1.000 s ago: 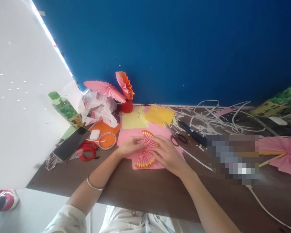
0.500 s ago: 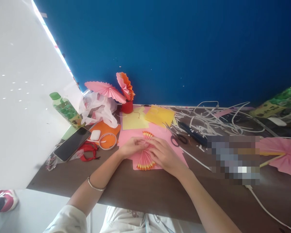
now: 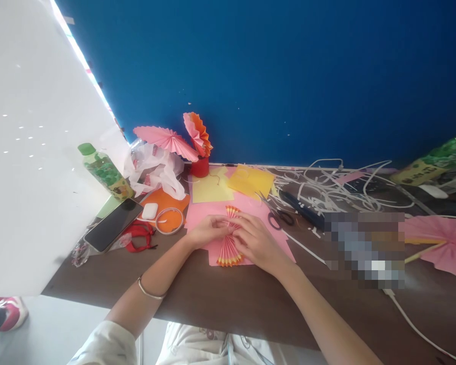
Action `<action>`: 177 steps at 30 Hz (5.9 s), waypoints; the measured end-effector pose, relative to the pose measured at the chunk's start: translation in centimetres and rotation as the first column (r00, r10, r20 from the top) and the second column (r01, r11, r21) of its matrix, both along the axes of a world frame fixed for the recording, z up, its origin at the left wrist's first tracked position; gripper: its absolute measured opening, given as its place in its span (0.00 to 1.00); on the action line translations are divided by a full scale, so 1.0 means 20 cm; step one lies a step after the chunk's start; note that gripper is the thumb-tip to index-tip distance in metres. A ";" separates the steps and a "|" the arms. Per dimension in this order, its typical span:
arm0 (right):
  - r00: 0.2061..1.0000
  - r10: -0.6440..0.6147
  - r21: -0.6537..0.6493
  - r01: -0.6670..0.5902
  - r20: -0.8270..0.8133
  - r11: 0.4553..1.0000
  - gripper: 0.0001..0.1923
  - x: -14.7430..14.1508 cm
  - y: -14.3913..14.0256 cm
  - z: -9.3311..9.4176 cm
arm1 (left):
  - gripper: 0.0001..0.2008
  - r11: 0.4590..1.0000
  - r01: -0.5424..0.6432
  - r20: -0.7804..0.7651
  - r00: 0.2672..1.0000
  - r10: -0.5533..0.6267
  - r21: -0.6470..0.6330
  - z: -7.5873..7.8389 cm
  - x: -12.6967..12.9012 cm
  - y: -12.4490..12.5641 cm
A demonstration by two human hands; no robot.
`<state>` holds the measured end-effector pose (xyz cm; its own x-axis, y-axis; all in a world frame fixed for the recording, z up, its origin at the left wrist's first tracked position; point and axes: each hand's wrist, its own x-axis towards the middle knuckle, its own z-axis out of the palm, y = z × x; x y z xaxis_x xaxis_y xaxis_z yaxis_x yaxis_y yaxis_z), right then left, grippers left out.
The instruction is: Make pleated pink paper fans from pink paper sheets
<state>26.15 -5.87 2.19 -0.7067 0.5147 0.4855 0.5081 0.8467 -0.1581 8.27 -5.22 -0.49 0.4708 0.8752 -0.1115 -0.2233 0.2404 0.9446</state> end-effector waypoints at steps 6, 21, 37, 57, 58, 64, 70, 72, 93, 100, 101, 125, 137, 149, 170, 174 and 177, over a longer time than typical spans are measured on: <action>0.999 -0.015 0.041 0.013 0.037 0.999 0.10 0.04 0.04 0.00 | 0.19 1.000 -0.018 -0.020 1.000 0.018 0.025 -0.01 -0.02 0.02; 0.979 -0.035 0.205 -0.007 0.203 0.979 0.13 0.15 0.10 -0.02 | 0.16 0.981 -0.163 -0.075 0.985 0.156 -0.106 -0.05 -0.06 0.06; 0.817 -0.456 -0.278 0.374 -0.353 0.885 0.10 0.10 0.24 -0.08 | 0.13 0.938 -0.296 0.169 0.930 0.326 -0.181 -0.02 -0.04 0.07; 0.457 -0.685 -0.824 -0.302 -0.567 0.480 0.18 -0.09 0.05 -0.10 | 0.09 0.805 -0.492 0.368 0.718 0.591 -0.333 -0.01 0.07 0.02; 0.447 -0.696 -0.827 -0.331 -0.562 0.455 0.20 -0.10 0.04 -0.10 | 0.09 0.791 -0.508 0.368 0.702 0.609 -0.340 -0.01 0.07 0.02; 0.327 -0.762 -0.799 -0.458 -0.560 0.391 0.22 -0.13 0.03 -0.10 | 0.09 0.770 -0.532 0.369 0.677 0.637 -0.352 -0.02 0.06 0.03; 0.242 -0.791 -0.775 -0.489 -0.561 0.400 0.18 -0.09 0.05 -0.10 | 0.13 0.805 -0.542 0.313 0.742 0.593 -0.243 0.03 0.01 0.04; 0.209 -0.798 -0.762 -0.504 -0.565 0.407 0.17 -0.08 0.05 -0.09 | 0.14 0.800 -0.562 0.295 0.744 0.600 -0.210 0.04 0.01 0.04; 0.273 -0.846 -0.729 -0.660 -0.458 0.182 0.10 -0.11 0.01 -0.09 | 0.10 0.784 -0.473 0.354 0.709 0.610 -0.403 -0.01 0.17 -0.06; 0.325 -0.792 -0.738 -0.639 -0.516 0.219 0.11 -0.03 0.06 -0.09 | 0.16 0.891 -0.401 0.106 0.897 0.429 -0.214 0.01 0.08 -0.03; 0.333 -0.785 -0.744 -0.627 -0.523 0.230 0.12 -0.02 0.07 -0.09 | 0.16 0.892 -0.408 0.078 0.900 0.429 -0.192 0.01 0.07 -0.02; 0.416 -0.800 -0.812 -0.565 -0.432 0.145 0.14 -0.10 0.00 -0.08 | 0.11 0.799 -0.441 0.354 0.730 0.584 -0.408 0.04 0.16 -0.07; 0.298 -0.870 -0.763 -0.633 -0.392 0.127 0.14 -0.10 0.01 -0.04 | 0.09 0.866 -0.396 0.347 0.801 0.488 -0.304 0.06 0.14 -0.06; 0.294 -0.830 -0.751 -0.628 -0.473 0.205 0.17 -0.10 0.01 -0.07 | 0.14 0.918 -0.316 0.341 0.858 0.384 -0.238 0.04 0.18 -0.10; 0.563 -0.686 -0.872 -0.433 -0.461 0.230 0.23 -0.07 0.00 -0.03 | 0.26 0.770 -0.634 0.105 0.763 0.638 -0.071 0.11 0.16 -0.09; 0.564 -0.638 -0.850 -0.375 -0.525 0.369 0.22 -0.06 0.03 -0.05 | 0.27 0.740 -0.670 0.125 0.731 0.671 -0.059 0.06 0.07 -0.01; 0.457 -0.695 -0.817 -0.143 -0.555 0.559 0.18 -0.03 0.06 -0.13 | 0.24 0.723 -0.677 0.105 0.716 0.690 -0.137 0.01 -0.03 0.06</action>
